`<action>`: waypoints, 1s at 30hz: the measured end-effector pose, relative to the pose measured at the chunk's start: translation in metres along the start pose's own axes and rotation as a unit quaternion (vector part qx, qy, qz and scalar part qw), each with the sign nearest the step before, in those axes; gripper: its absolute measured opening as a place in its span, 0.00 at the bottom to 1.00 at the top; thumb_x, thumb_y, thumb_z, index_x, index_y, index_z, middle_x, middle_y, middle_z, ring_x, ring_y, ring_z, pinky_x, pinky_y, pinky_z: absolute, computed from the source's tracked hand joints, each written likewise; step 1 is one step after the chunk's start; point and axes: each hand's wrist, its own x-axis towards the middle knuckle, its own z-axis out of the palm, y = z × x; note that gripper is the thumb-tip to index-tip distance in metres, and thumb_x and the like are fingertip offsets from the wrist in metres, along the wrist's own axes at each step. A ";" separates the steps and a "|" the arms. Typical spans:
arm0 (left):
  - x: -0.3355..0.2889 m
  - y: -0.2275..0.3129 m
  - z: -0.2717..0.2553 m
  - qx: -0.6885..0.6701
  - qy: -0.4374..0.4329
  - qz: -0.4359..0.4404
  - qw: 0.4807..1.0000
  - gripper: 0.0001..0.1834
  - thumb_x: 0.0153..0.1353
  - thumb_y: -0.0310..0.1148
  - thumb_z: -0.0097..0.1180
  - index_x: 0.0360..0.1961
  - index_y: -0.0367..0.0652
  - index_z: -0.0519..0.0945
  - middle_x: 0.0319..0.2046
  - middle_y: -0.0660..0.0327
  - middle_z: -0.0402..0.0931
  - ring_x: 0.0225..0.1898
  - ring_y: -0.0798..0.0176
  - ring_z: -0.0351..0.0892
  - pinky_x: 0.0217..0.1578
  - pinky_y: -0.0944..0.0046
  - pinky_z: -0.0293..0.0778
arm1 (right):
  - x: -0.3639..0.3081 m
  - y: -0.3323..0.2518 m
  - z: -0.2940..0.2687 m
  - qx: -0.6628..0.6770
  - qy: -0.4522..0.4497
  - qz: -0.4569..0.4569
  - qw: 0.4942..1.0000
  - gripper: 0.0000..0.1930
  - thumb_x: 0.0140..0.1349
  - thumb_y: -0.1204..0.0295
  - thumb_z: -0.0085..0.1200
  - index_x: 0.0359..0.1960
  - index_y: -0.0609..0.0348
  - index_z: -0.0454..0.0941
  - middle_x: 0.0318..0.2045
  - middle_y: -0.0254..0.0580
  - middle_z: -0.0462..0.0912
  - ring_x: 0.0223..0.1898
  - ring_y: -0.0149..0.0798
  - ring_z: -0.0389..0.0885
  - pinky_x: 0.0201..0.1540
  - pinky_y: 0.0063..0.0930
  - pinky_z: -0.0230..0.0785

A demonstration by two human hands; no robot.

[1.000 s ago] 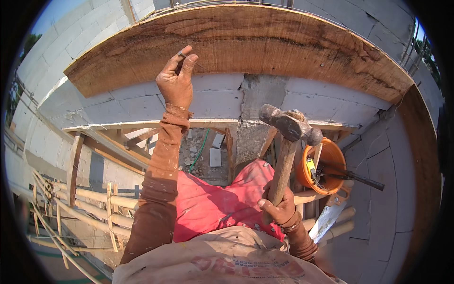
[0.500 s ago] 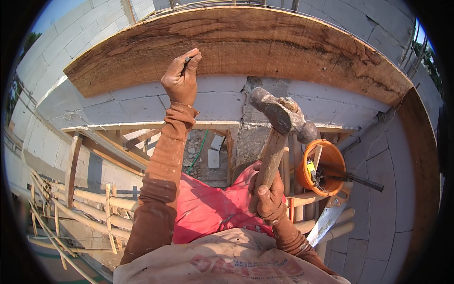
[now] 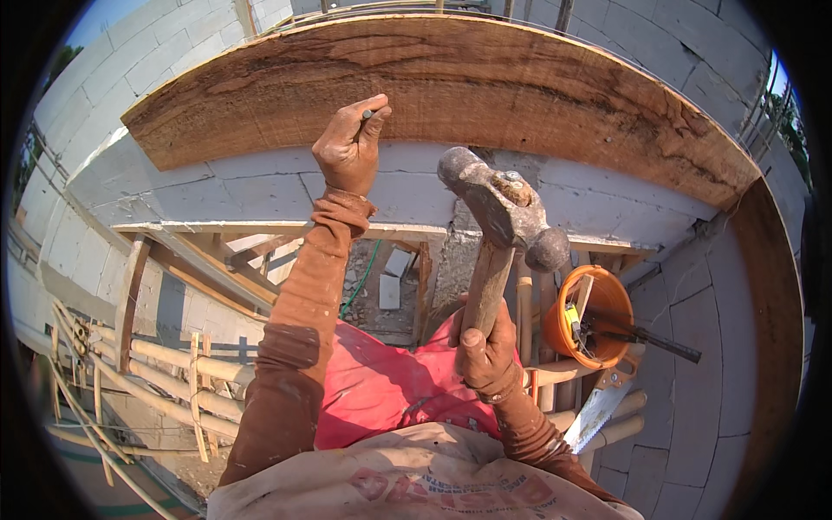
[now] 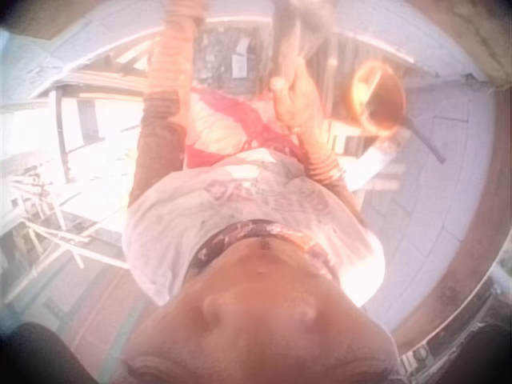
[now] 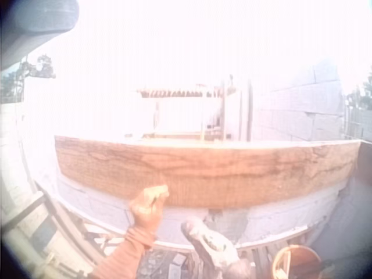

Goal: The person installs wooden boards as formwork for a curved concrete structure, using a hammer to drive nails into the wood and pliers to pull out or adjust nails.

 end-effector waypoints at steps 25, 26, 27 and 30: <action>0.006 -0.008 -0.007 0.013 -0.072 0.082 0.994 0.14 0.48 0.23 0.64 0.38 0.45 0.82 0.36 0.60 0.82 0.36 0.60 0.84 0.34 0.66 0.80 | 0.072 0.021 0.024 -0.164 0.014 -0.080 0.983 0.20 0.59 0.58 0.55 0.44 0.61 0.71 0.26 0.48 0.79 0.28 0.49 0.82 0.31 0.35 0.71; 0.008 -0.009 -0.012 0.032 -0.065 0.088 0.994 0.14 0.48 0.23 0.64 0.38 0.45 0.82 0.36 0.60 0.82 0.36 0.60 0.84 0.34 0.66 0.80 | 0.075 0.022 0.028 -0.186 0.006 -0.053 0.981 0.20 0.59 0.57 0.55 0.44 0.61 0.71 0.26 0.47 0.79 0.28 0.48 0.81 0.31 0.35 0.71; 0.008 -0.008 -0.010 0.037 -0.080 0.095 0.992 0.15 0.48 0.22 0.64 0.39 0.44 0.82 0.36 0.58 0.82 0.37 0.61 0.83 0.35 0.67 0.80 | 0.065 0.016 0.024 -0.160 0.014 -0.060 0.985 0.21 0.60 0.56 0.55 0.43 0.62 0.70 0.25 0.45 0.78 0.27 0.45 0.81 0.30 0.34 0.70; 0.008 -0.006 -0.001 0.042 -0.089 0.128 0.987 0.17 0.47 0.21 0.64 0.41 0.44 0.82 0.39 0.57 0.82 0.39 0.61 0.83 0.36 0.67 0.80 | 0.052 0.024 0.018 -0.112 0.024 -0.050 0.992 0.22 0.60 0.54 0.54 0.42 0.63 0.70 0.23 0.43 0.76 0.24 0.38 0.77 0.30 0.29 0.69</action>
